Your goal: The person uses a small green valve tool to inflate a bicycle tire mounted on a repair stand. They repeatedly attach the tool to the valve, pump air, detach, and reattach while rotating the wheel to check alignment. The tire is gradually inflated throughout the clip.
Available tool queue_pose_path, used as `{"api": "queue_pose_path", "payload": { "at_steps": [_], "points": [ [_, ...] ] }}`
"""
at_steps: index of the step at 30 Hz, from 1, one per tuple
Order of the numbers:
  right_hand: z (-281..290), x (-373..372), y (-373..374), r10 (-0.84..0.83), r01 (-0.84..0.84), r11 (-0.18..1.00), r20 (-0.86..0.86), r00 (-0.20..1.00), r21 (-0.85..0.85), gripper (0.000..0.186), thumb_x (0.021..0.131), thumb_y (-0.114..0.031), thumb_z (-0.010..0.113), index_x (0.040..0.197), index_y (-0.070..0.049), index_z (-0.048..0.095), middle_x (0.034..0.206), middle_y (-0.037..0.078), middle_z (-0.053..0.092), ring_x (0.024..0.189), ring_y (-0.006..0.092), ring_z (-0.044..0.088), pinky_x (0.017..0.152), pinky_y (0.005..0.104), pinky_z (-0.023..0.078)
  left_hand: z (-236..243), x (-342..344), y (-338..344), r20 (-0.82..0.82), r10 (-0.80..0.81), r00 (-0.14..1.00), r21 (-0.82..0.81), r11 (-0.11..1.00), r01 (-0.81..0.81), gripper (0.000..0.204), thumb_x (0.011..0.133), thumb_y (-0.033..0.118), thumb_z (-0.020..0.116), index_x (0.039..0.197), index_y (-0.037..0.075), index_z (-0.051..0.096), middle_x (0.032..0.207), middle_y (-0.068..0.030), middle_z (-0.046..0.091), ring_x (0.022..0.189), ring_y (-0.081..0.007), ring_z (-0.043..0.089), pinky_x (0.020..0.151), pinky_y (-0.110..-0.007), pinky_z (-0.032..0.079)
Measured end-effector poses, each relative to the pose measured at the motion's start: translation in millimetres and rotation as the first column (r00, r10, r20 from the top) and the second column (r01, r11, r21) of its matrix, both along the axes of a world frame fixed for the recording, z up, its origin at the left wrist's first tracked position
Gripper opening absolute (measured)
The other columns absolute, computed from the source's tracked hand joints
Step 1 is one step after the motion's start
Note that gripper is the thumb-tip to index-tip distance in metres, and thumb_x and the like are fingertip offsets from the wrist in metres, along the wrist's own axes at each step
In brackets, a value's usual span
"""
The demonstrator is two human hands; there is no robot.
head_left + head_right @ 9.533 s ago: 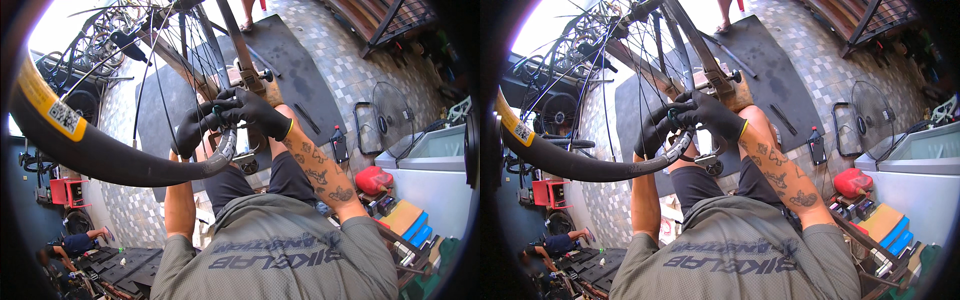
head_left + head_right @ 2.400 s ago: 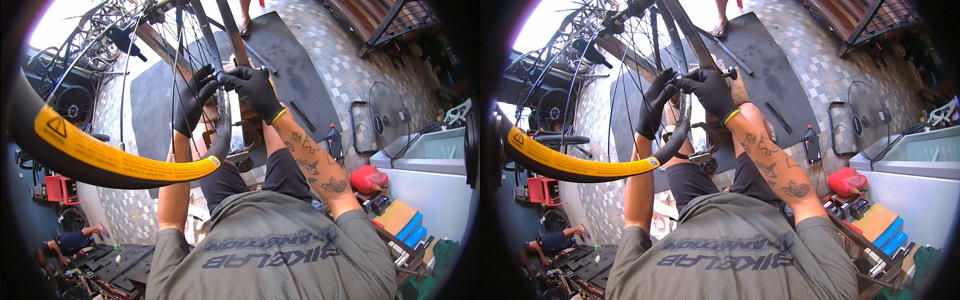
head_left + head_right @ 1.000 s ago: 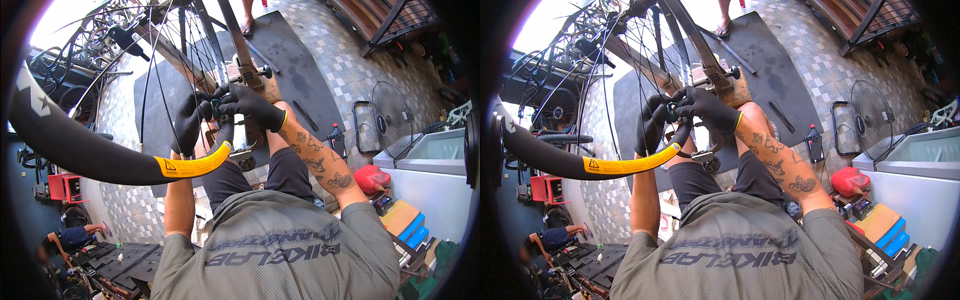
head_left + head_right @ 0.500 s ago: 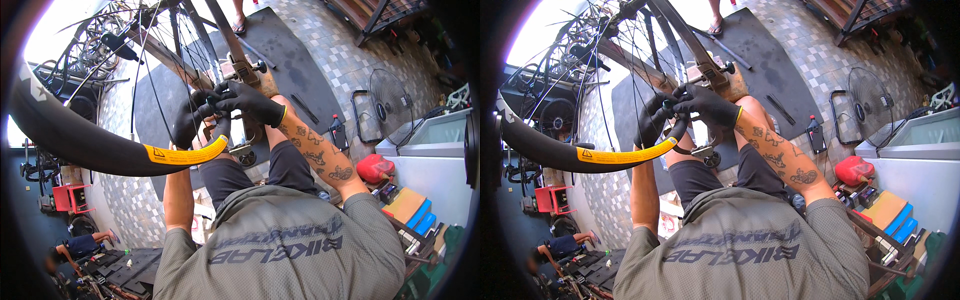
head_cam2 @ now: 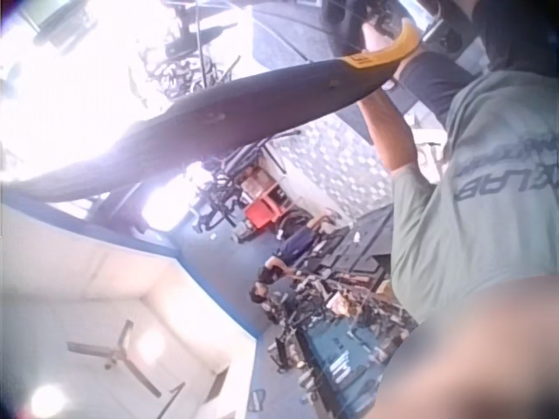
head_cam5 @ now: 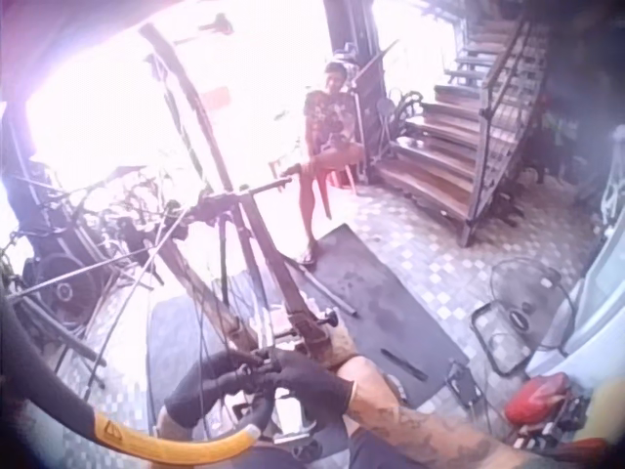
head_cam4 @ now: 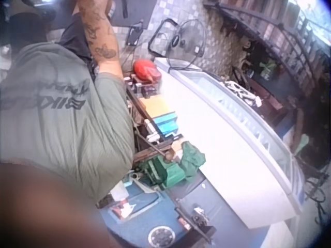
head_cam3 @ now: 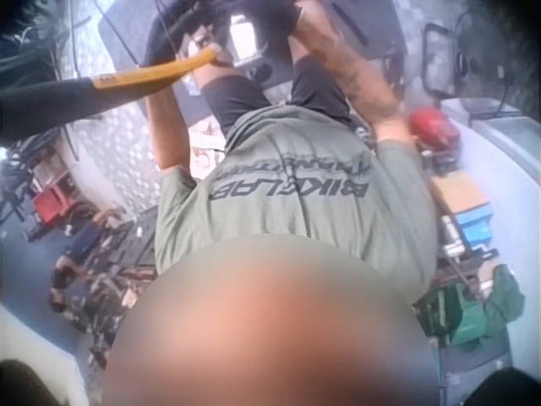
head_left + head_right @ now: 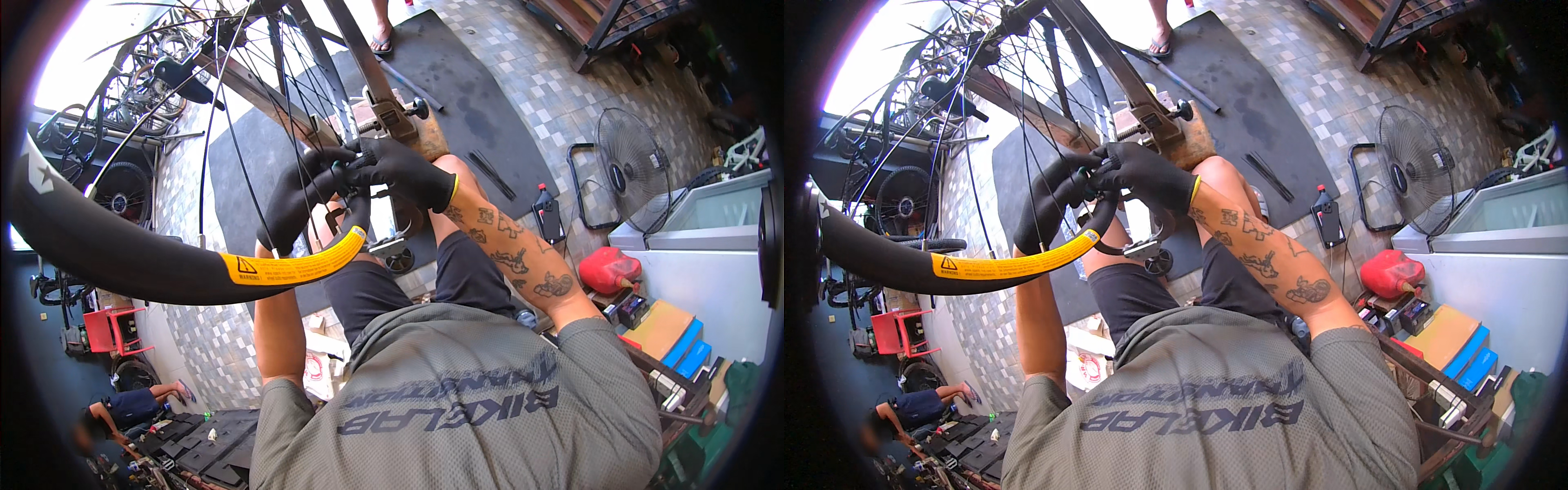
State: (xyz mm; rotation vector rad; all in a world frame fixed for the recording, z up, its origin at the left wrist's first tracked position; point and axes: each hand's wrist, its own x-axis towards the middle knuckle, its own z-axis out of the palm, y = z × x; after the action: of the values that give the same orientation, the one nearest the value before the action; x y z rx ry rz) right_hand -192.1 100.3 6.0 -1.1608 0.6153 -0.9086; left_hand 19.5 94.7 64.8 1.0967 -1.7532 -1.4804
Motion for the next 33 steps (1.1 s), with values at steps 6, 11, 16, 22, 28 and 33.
{"api": "queue_pose_path", "payload": {
  "at_steps": [6, 11, 16, 22, 28, 33],
  "points": [
    [1, -3, -3, 0.023, -0.024, 0.999, 0.023, 0.999, 0.027, 0.048, 0.089, -0.014, 0.07, 0.131, 0.005, 0.057, 0.113, 0.01, 0.071, 0.095, 0.0148, 0.07, 0.082, 0.0275, 0.057, -10, 4, -14, -0.036, -0.097, 0.995, -0.032, 0.995, 0.096, 0.024, 0.093, 0.018, 0.073, 0.107, -0.002, 0.069, 0.092, -0.0051, 0.07, 0.083, -0.0147, 0.066, 0.078, -0.03, 0.052],
    [-2, -11, -2, 0.019, -0.018, 1.0, 0.035, 0.999, -0.018, 0.046, 0.087, -0.007, 0.07, 0.13, 0.005, 0.058, 0.116, 0.012, 0.071, 0.099, 0.0167, 0.07, 0.089, 0.0295, 0.057, -27, -6, -9, 0.314, 0.244, 0.917, -0.34, 0.931, -0.131, 0.026, 0.091, 0.02, 0.078, 0.081, -0.001, 0.065, 0.073, -0.002, 0.062, 0.07, -0.0078, 0.052, 0.062, -0.028, 0.041],
    [-7, -16, -7, -0.027, 0.023, 0.993, -0.037, 0.999, -0.114, 0.035, 0.087, -0.008, 0.075, 0.118, 0.006, 0.066, 0.108, 0.012, 0.074, 0.1, 0.0165, 0.07, 0.09, 0.0297, 0.056, -28, -12, -12, 0.367, 0.282, 0.886, -0.386, 0.913, -0.131, 0.025, 0.094, 0.02, 0.074, 0.085, -0.002, 0.068, 0.071, -0.0017, 0.062, 0.066, -0.0072, 0.051, 0.058, -0.029, 0.04],
    [1, -4, -13, -0.393, 0.395, 0.912, 0.036, 0.919, -0.108, 0.022, 0.09, -0.009, 0.077, 0.108, 0.001, 0.07, 0.099, 0.007, 0.074, 0.091, 0.0114, 0.068, 0.086, 0.0283, 0.053, 2, -2, -2, -0.438, 0.234, 0.868, 0.237, 0.961, -0.139, 0.049, 0.107, 0.036, 0.054, 0.134, -0.004, 0.059, 0.118, -0.014, 0.071, 0.093, -0.0154, 0.068, 0.079, -0.028, 0.052],
    [10, -3, 17, -0.526, 0.517, 0.819, 0.034, 0.85, -0.249, 0.019, 0.087, -0.011, 0.079, 0.099, 0.002, 0.071, 0.089, 0.007, 0.075, 0.079, 0.0102, 0.07, 0.073, 0.0262, 0.056, 3, -9, -1, -0.202, 0.16, 0.966, 0.059, 0.987, -0.151, 0.054, 0.1, 0.031, 0.063, 0.138, -0.007, 0.057, 0.126, -0.0178, 0.067, 0.114, -0.0245, 0.066, 0.103, -0.035, 0.048],
    [14, -5, 24, -0.341, 0.323, 0.931, -0.089, 0.936, -0.171, 0.018, 0.086, -0.011, 0.08, 0.097, 0.001, 0.073, 0.088, 0.007, 0.075, 0.078, 0.0094, 0.07, 0.069, 0.0257, 0.057, -6, -13, -16, -0.158, 0.191, 0.969, 0.044, 0.982, -0.186, 0.056, 0.098, 0.029, 0.067, 0.14, -0.007, 0.056, 0.123, -0.0146, 0.069, 0.113, -0.0227, 0.065, 0.102, -0.034, 0.048]
  ]
}}
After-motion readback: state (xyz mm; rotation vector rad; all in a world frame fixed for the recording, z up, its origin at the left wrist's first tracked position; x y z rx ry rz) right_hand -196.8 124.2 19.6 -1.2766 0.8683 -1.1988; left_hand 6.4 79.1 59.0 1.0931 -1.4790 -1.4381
